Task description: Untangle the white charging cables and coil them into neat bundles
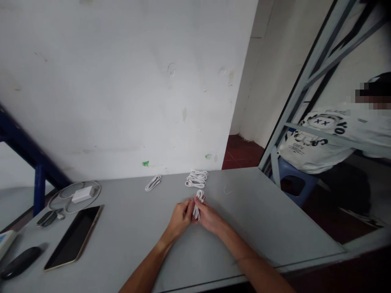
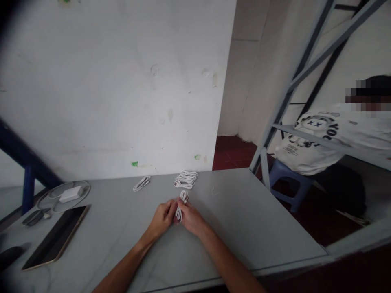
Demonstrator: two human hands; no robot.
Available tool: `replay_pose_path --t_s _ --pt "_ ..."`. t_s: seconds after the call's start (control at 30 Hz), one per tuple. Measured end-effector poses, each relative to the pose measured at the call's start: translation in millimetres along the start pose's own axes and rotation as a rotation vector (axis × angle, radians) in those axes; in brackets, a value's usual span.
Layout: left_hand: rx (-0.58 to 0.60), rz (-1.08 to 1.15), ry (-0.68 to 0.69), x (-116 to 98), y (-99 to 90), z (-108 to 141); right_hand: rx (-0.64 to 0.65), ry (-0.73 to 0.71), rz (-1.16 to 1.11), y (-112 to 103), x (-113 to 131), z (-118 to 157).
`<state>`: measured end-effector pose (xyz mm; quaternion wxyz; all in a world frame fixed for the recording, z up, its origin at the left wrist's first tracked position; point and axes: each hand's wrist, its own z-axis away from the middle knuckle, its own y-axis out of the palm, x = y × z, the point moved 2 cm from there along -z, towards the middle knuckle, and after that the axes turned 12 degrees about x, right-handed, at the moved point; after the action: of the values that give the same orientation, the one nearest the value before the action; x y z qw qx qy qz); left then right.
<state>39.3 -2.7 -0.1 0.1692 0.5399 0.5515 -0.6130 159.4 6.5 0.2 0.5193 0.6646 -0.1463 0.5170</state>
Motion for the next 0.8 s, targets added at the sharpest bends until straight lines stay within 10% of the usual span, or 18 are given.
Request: replay_pose_path --t_s 0.3,0.8 --pt "-0.034 0.170 -0.071 4.4 -9.9 -4.2 -0.061 -0.258 0.505 -5.8 7.8 7.0" --pt "0.018 0.042 0.005 -3.3 -4.3 1.0 -0.054 -0.061 0.416 -15.6 12.9 8.7"
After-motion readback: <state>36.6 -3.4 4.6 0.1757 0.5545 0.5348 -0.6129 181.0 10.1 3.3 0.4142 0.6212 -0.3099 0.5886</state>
